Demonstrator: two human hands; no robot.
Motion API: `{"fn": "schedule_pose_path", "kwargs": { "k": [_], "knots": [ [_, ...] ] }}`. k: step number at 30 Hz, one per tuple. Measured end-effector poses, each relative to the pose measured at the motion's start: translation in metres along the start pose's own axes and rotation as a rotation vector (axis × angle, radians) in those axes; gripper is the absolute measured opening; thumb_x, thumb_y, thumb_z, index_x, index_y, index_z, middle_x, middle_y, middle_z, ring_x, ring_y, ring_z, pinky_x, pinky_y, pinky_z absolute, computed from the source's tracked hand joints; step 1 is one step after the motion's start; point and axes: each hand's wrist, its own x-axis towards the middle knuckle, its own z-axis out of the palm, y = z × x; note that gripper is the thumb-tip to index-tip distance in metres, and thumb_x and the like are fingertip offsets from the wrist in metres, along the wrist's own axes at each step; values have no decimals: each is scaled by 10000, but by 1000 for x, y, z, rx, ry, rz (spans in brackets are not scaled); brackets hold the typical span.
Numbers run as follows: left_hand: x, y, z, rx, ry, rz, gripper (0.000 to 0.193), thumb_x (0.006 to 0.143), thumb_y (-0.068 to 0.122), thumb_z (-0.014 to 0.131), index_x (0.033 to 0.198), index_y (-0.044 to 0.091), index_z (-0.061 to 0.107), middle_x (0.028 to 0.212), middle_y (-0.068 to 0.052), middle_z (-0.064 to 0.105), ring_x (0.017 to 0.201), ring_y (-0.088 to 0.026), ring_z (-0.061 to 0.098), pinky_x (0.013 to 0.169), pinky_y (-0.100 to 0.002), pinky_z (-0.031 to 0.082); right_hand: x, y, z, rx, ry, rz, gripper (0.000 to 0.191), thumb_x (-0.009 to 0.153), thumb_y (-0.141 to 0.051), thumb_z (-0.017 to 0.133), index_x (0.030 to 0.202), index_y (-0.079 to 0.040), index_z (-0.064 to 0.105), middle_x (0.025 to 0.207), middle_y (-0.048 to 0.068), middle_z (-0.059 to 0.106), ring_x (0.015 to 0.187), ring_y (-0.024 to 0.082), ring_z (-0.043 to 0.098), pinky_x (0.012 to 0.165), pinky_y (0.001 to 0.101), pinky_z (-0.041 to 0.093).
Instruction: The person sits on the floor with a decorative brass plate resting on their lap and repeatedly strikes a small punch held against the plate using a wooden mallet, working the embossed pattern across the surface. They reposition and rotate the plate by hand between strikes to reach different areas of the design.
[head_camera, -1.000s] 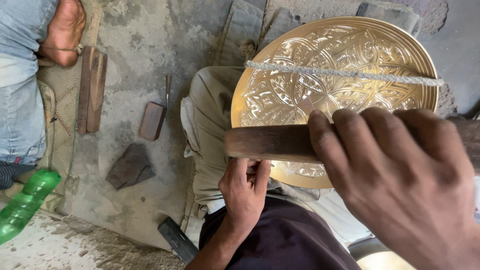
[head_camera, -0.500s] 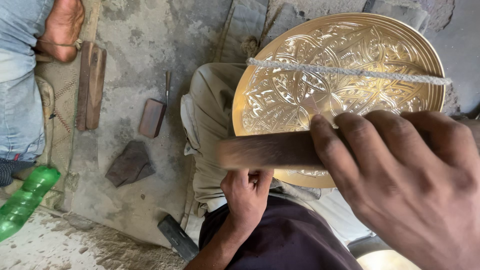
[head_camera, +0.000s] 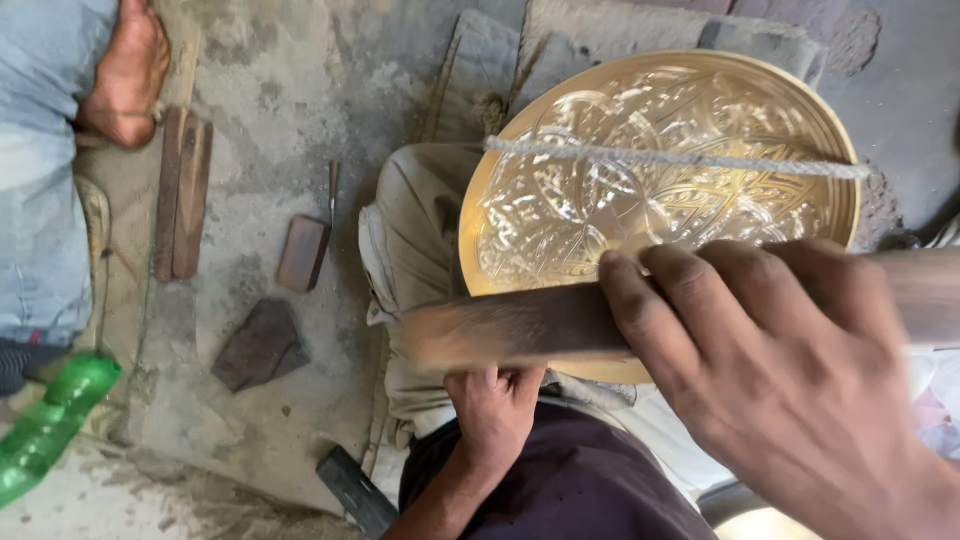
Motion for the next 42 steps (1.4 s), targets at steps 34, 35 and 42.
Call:
{"fn": "schedule_pose_path", "kwargs": {
  "k": [34,35,42],
  "knots": [
    [2,122,-58,40,-238,-16,238,959,134,735,1041,5,553,925,-154,701,809,-324,725,678,-427,547,-291,-79,1,847,-17,1397,741,788,-130,797,1485,-43,561,1052,259,717,975,368,728,887,456,546],
    [5,122,-55,56,-242,-11,241,960,138,727,1053,4,549,931,-159,692,821,-341,717,682,-442,540,-282,-73,-3,842,-20,1380,734,793,-132,800,1484,-46,566,1019,253,714,944,360,728,883,455,548],
    [24,118,-41,138,-303,-19,273,959,149,706,1104,-2,531,939,-184,651,832,-392,666,676,-500,506,-175,-12,-46,699,104,963,497,828,-13,689,1319,-35,611,1062,207,688,848,369,680,732,463,533]
  ]
}}
